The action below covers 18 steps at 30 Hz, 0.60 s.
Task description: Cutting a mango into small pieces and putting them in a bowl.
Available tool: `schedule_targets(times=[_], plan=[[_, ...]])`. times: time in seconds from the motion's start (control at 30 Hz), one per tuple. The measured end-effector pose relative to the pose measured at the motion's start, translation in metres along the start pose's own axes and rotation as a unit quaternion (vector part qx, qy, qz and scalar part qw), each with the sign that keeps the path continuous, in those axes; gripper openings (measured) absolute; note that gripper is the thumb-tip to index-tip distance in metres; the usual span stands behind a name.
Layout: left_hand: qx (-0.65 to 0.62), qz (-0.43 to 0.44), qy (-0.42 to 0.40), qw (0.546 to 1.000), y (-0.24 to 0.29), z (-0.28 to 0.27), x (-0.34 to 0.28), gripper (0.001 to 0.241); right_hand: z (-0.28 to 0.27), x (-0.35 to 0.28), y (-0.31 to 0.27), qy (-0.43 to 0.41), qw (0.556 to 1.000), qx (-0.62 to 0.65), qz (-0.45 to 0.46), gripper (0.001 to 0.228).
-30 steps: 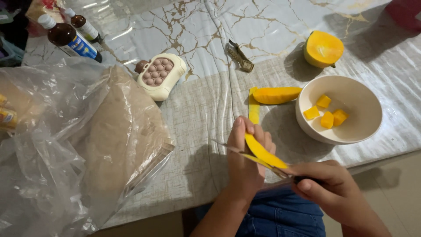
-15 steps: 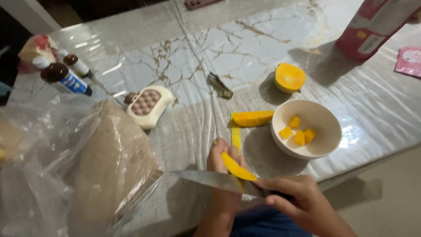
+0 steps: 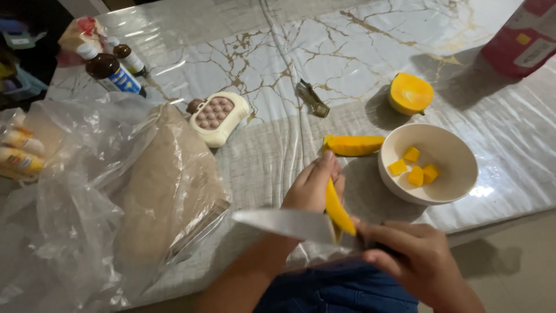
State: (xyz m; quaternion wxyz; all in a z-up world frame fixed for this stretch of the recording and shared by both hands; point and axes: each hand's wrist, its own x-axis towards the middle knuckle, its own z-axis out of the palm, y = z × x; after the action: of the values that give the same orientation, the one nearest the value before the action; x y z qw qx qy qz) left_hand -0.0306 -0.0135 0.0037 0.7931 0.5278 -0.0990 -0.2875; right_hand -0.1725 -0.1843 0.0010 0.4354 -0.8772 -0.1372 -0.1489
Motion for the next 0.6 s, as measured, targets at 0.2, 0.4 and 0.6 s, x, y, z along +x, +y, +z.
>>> schedule_targets(times=[0.2, 0.4, 0.6], plan=[[-0.123, -0.02, -0.049, 0.991, -0.002, -0.009, 0.017, 0.041, -0.004, 0.013, -0.016, 0.029, 0.998, -0.031, 0.039, 0.047], [-0.187, -0.018, -0.062, 0.98, -0.006, -0.011, 0.016, 0.038, -0.002, 0.013, -0.015, 0.018, 0.997, -0.042, 0.069, 0.046], [-0.181, 0.015, -0.045, 0.982, -0.009, -0.016, 0.012, 0.038, 0.003, 0.017, -0.013, 0.008, 0.998, -0.023, 0.059, 0.045]])
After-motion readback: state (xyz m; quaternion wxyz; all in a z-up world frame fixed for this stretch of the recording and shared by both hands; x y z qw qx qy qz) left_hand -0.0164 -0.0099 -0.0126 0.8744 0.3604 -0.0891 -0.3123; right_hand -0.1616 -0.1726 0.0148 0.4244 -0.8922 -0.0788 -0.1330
